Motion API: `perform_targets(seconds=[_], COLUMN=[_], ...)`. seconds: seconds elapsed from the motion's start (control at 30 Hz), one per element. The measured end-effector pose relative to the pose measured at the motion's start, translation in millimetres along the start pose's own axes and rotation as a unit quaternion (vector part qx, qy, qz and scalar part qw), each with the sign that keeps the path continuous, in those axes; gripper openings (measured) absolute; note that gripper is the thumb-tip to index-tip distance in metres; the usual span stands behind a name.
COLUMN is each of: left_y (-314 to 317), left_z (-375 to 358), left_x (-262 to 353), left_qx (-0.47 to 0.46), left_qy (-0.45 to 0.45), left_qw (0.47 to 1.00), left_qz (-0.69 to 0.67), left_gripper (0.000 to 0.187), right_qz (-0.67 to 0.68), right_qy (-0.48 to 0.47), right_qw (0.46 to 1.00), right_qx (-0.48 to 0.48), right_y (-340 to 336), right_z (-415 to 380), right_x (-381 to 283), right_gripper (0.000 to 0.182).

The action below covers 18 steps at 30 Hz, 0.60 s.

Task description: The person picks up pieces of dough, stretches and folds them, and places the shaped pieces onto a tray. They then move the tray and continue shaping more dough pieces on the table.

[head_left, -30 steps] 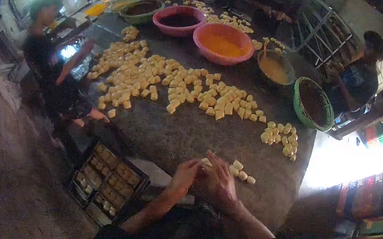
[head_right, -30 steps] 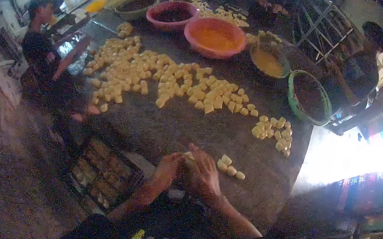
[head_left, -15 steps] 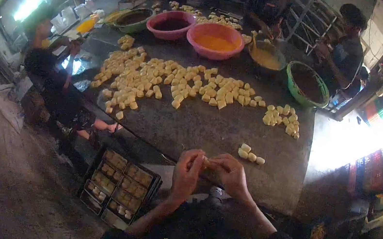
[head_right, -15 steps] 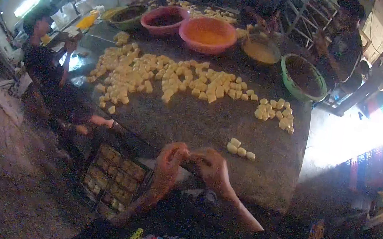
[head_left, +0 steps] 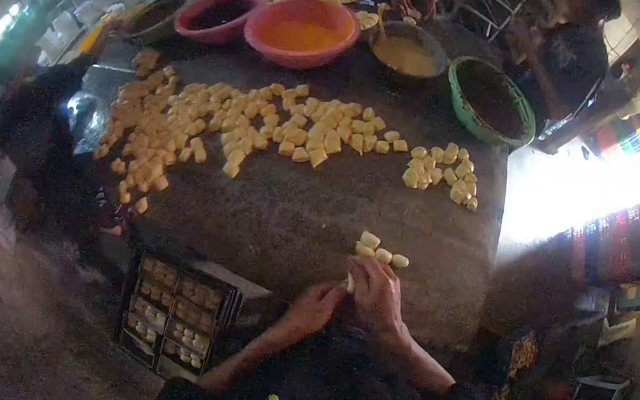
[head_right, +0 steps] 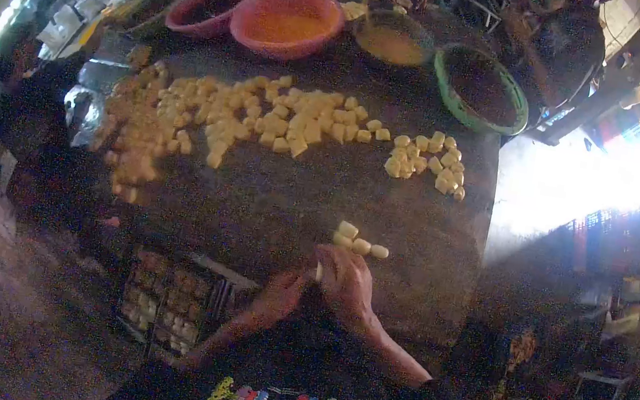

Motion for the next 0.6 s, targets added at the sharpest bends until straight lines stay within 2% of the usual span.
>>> perform_targets(seconds=[0.1,0.13,0.2,0.23,0.3,0.33,0.4,0.43,0.6], left_y=[20,27,33,36,41,43,48,49,26], left_z=[28,37,56,68,95,108,132,138,134], left_x=[6,11,38,49,61,67,68,66,64], left_qx=[-0.008,-0.013,-0.014,-0.014,-0.006,-0.001,0.005,0.013,0.087], left_qy=[0.021,0.03,0.036,0.04,0.084,0.107,0.022,-0.021,-0.032], left_qw=[0.999,0.998,0.998,0.993,0.992,0.99,0.997,0.988,0.978], left_qz=[-0.035,-0.048,0.056,0.107,0.093,0.087,-0.074,-0.154,-0.187], left_gripper=[0.041,0.04,0.04,0.04,0.039,0.039,0.039,0.039,0.04], right_qz=[0.085,0.067,0.033,0.068,0.139,0.183,0.182,0.179,-0.001], right_qy=[0.099,0.093,0.079,0.089,0.106,0.213,0.216,0.215,-0.004], right_qw=[0.99,0.988,0.972,0.97,0.961,0.945,0.956,0.959,0.999], right_qx=[-0.051,-0.105,-0.217,-0.216,-0.214,-0.166,-0.081,-0.04,-0.034], right_y=[-18,-18,-15,-26,-59,-65,-68,-69,-41], right_z=[22,29,41,47,63,70,79,81,68], right_x=[26,48,103,103,82,82,90,94,145], right_gripper=[0.024,0.025,0.027,0.028,0.03,0.028,0.028,0.03,0.036])
Point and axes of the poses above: each hand's wrist, its own z-axis towards the middle knuckle, its own y-axis out of the palm, x = y × z, the point moved 4 cm from there along z, towards the middle knuckle, and after that the axes turned 2 degrees about x, right-handed, at the moved point
